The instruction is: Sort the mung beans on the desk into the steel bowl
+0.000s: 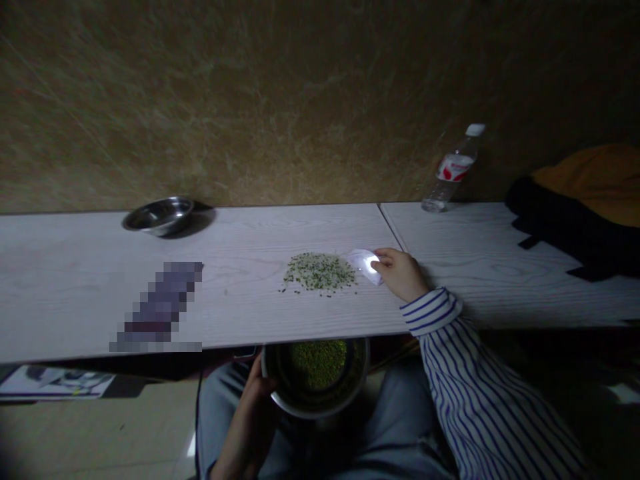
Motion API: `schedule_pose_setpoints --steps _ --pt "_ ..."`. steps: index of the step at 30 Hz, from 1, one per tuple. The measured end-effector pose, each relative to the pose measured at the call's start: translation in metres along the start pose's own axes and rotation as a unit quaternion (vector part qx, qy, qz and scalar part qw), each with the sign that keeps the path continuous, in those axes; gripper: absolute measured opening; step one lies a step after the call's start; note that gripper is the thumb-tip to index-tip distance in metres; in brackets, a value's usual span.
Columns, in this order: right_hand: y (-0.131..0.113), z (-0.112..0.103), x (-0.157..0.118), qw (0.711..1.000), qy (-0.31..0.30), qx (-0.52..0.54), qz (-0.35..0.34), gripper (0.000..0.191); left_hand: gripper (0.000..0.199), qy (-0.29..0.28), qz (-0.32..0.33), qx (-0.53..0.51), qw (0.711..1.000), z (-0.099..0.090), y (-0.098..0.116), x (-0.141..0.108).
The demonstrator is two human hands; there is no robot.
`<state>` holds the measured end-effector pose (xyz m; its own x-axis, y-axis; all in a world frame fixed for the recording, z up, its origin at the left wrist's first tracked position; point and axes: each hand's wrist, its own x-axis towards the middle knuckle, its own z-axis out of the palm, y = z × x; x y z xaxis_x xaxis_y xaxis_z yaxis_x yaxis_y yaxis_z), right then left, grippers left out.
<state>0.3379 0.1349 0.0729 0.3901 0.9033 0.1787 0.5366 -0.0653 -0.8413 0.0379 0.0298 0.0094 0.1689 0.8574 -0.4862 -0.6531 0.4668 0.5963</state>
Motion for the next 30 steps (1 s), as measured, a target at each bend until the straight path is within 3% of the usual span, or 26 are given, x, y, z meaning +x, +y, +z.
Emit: schedule_pose_setpoints --steps 9,18,30 --pt "-0.014 0.015 -0.017 0.998 -0.049 0.036 -0.006 0.023 0.068 -0.002 -0.02 0.022 1.0 0.003 0.005 -0.009" --pt "-0.028 0.024 -0.023 0.996 -0.08 0.037 0.005 0.026 0.067 -0.01 -0.016 0.028 0.999 0.002 0.007 -0.017" --pt "-0.04 0.028 -0.026 0.997 -0.057 0.014 -0.052 0.026 0.06 -0.012 -0.012 0.028 0.999 -0.002 0.007 -0.02"
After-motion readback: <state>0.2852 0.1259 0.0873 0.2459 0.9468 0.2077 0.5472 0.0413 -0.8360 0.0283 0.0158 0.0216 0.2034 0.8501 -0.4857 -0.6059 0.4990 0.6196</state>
